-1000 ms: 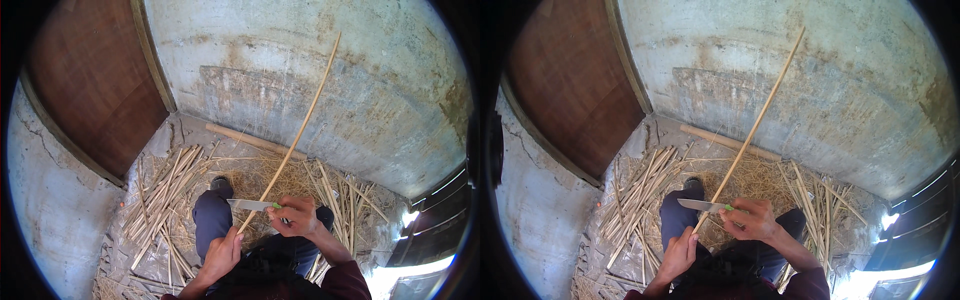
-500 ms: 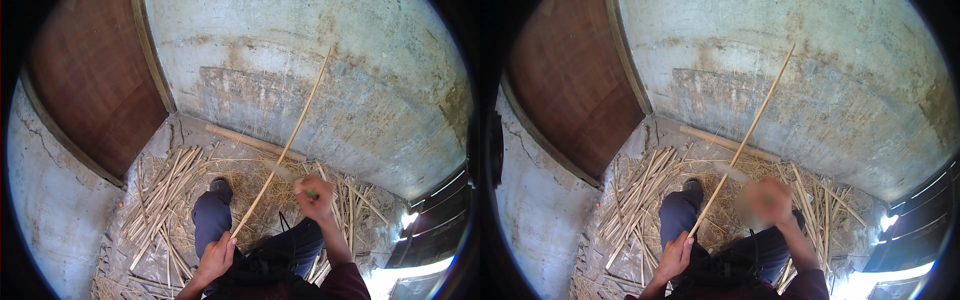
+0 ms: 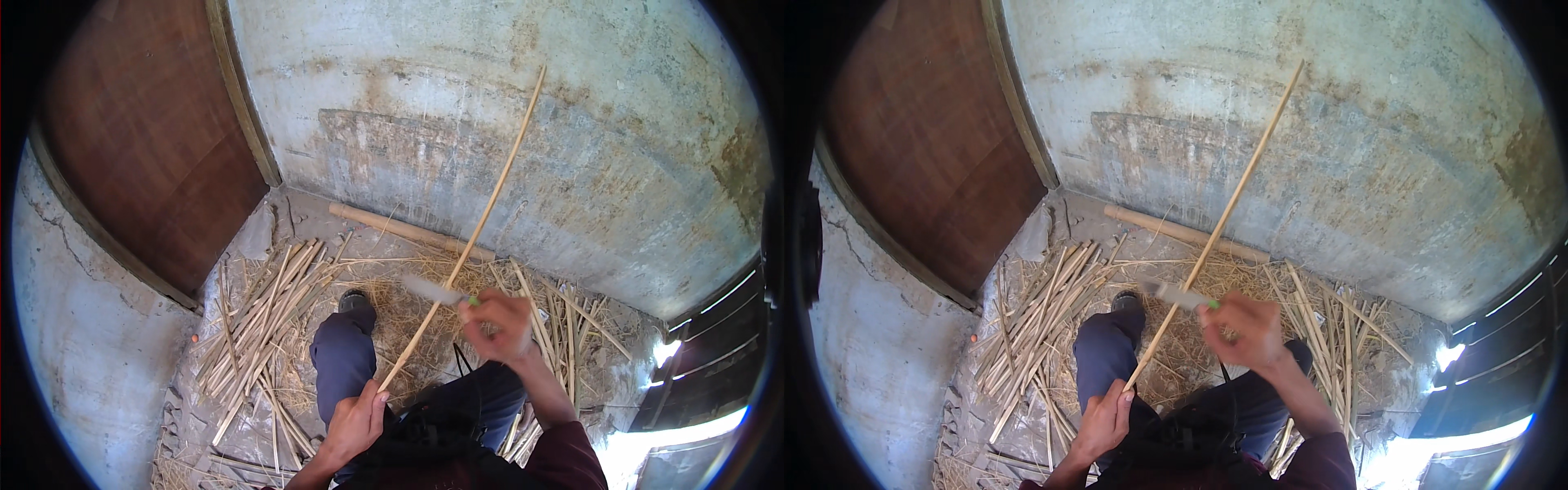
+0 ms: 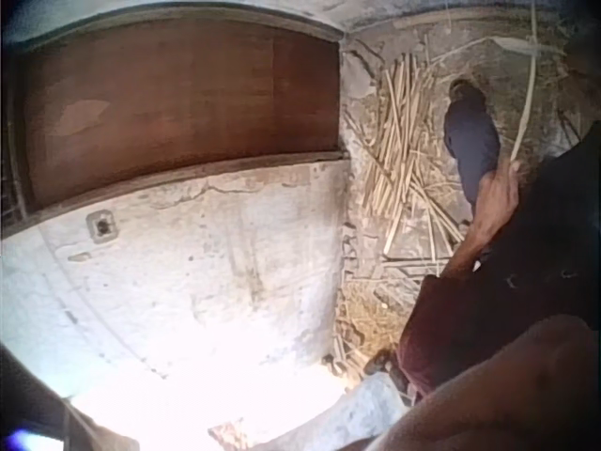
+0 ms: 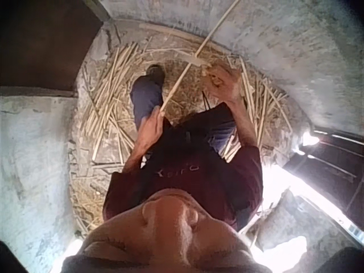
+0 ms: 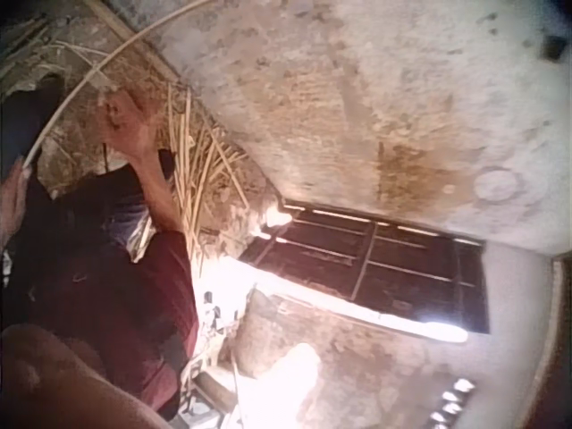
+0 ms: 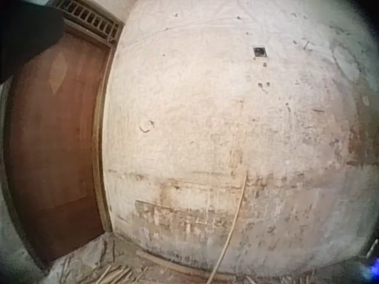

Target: The person uses a knife to shave and smooth the surface of a long wooden rod while sitting in a workshop surrounded by wood scraps and shavings.

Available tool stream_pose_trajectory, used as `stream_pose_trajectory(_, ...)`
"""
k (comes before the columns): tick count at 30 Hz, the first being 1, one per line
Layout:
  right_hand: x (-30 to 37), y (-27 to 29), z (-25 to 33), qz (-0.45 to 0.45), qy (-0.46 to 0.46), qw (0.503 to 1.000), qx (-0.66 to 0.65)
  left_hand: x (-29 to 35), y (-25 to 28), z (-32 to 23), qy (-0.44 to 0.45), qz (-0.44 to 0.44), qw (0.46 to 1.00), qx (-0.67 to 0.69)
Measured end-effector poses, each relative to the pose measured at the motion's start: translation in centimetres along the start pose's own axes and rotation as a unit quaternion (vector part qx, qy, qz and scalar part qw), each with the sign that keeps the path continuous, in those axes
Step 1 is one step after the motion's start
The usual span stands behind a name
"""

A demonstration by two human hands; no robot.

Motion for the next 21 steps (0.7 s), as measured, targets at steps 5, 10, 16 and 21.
stream_pose_trajectory(5, -2.7, 3.6, -4.5, -0.097, -0.051, 0.992, 0.060, 1.1, 0.3, 1.5, -0.040, 0.005, 0.996, -0.075)
stream_pose_trajectory(10, -2.4, 5.7, -8.2, -0.115, -0.195, 0.973, 0.045, 1.2, 0.4, 3.3, -0.047, -0.016, 0.996, -0.079)
stream_pose_trajectory(16, -1.1, 5.1, -8.2, -0.114, -0.239, 0.964, 0.005, -0.1, 0.1, 5.0, -0.045, -0.021, 0.996, -0.075)
stream_pose_trajectory(21, 1.0, 4.0, -6.8, -0.111, -0.282, 0.947, -0.104, -0.8, -0.6, 5.4, -0.032, -0.011, 0.997, -0.067)
Point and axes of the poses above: each hand's wrist, its own x-axis away from the middle knuckle, its own y-axis out of the back of the hand, z = x × y, the point moved 1 cm from there along -x, towards the middle knuckle, and after that the axes turned 13 degrees about -z, right-handed, at the moved point
